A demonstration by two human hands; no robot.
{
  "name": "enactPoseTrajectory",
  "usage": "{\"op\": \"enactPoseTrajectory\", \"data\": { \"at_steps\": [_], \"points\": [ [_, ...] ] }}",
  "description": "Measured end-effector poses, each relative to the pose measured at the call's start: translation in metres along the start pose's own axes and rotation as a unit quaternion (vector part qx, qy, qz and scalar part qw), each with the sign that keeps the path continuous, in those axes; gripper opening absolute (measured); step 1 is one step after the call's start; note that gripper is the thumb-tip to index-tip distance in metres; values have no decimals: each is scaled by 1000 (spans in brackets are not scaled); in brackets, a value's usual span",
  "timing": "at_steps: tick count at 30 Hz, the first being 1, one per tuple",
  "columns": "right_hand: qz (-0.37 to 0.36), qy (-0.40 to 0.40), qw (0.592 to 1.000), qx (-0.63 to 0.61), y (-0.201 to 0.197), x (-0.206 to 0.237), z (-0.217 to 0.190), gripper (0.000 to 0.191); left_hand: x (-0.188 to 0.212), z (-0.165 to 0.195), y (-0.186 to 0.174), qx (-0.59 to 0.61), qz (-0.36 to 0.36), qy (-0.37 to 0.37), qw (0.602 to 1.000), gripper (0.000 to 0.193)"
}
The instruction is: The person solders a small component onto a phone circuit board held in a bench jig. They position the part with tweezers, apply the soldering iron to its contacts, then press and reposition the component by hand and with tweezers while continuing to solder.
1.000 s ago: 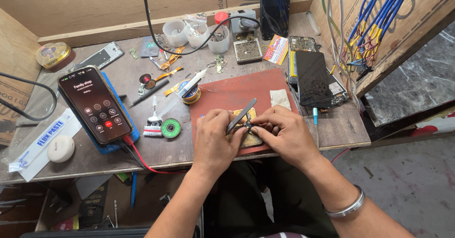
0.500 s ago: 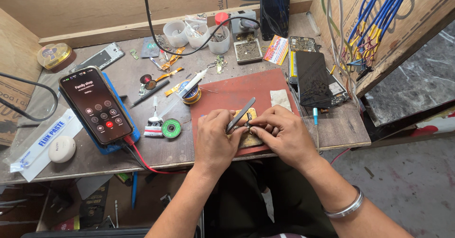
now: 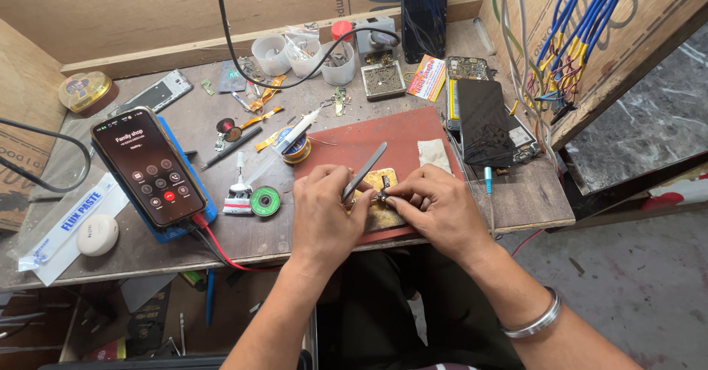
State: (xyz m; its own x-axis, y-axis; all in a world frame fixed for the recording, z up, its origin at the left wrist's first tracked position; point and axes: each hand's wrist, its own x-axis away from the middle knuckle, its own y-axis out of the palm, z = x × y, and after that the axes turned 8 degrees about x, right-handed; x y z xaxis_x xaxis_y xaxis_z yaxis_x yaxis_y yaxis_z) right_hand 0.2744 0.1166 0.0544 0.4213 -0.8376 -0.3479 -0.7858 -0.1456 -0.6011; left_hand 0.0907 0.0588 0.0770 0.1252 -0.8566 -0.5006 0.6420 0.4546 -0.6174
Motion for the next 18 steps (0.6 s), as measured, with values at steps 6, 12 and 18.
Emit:
{"op": "enactPoseTrajectory", "data": {
  "at_steps": [6, 12, 18],
  "points": [
    [0, -3, 1000, -11, -1, 1, 1, 17, -5, 6, 7, -12, -21, -31, 999, 27],
    [3, -13, 1000, -16, 0, 2, 3, 17, -1, 9, 7, -8, -12, -29, 999, 26],
    [3, -7, 1000, -13, 1, 2, 5, 18, 2, 12, 5, -10, 9, 46, 999, 19]
  ]
}}
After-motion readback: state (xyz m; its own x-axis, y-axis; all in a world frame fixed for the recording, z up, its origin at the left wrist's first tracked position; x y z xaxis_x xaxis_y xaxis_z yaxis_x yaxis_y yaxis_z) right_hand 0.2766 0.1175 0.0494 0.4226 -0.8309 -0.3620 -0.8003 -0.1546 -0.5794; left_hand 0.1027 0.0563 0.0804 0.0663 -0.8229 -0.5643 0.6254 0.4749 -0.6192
